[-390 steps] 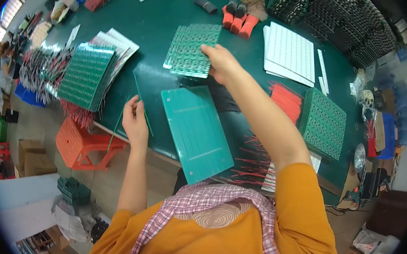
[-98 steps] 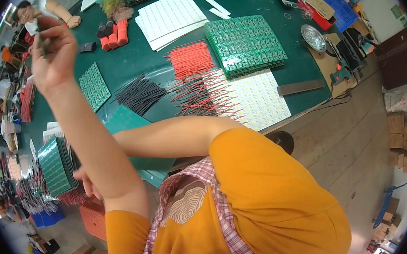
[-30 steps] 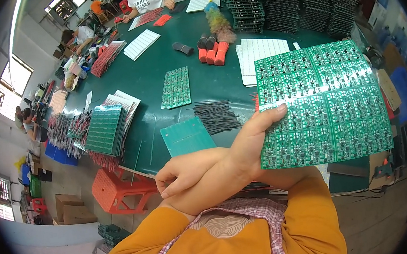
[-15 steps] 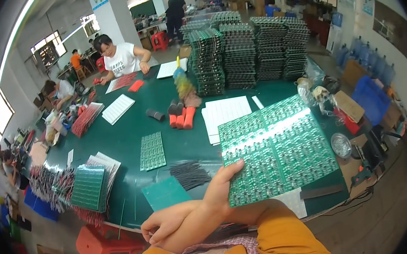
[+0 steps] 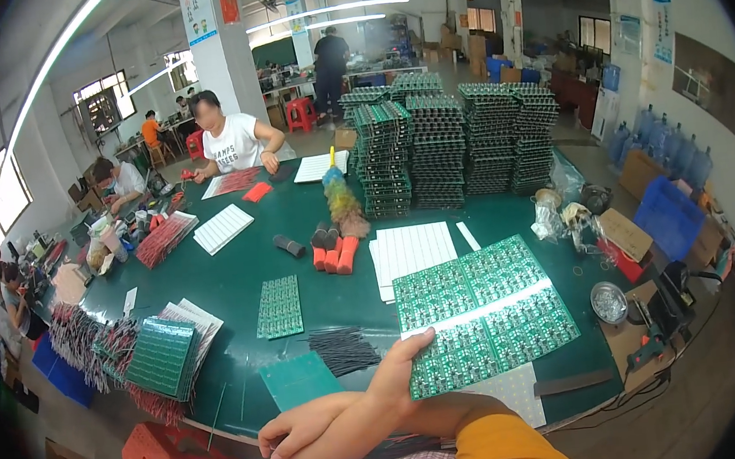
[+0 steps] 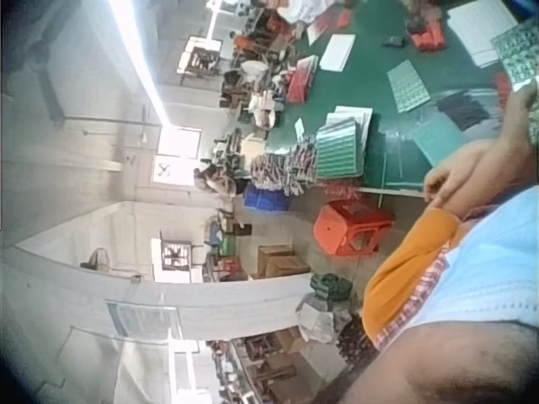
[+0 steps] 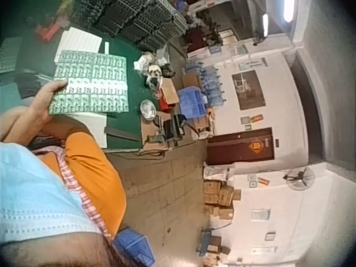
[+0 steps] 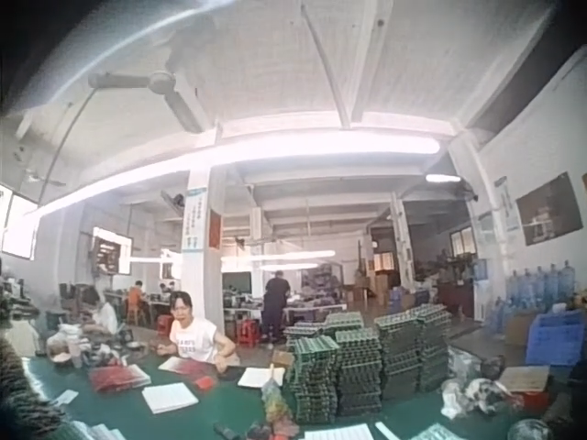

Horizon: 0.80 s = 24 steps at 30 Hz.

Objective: Inspecting and sorting stacks of printed circuit board panels on an assembly table.

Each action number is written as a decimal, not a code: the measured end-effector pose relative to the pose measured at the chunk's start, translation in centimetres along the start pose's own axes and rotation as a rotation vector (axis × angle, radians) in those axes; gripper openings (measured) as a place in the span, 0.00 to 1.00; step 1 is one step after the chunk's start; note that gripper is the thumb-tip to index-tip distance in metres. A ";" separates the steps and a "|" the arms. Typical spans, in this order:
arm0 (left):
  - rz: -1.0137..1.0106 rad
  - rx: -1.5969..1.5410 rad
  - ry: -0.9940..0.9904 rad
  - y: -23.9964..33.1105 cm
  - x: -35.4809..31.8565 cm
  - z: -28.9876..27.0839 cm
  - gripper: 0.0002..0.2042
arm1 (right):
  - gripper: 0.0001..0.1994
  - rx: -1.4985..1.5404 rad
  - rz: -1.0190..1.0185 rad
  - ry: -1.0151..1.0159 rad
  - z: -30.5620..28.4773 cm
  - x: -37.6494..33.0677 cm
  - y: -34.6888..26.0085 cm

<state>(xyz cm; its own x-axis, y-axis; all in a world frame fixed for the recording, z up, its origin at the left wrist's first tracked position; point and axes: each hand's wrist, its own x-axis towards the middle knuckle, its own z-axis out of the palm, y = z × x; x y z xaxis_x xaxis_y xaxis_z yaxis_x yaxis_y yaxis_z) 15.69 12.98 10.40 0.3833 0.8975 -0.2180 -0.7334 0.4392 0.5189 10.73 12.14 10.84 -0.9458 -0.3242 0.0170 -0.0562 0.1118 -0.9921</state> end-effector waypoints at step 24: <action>0.011 -0.047 0.059 1.8 -1.1 0.9 0.13 | 0.21 0.130 0.105 0.273 -0.6 1.2 2.9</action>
<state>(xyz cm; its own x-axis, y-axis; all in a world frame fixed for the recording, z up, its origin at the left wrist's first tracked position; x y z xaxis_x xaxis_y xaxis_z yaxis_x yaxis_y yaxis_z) 14.48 12.74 12.34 0.3427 0.9023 -0.2616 -0.7635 0.4298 0.4820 9.28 12.64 8.03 -0.9962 -0.0511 -0.0710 0.0708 0.0044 -0.9975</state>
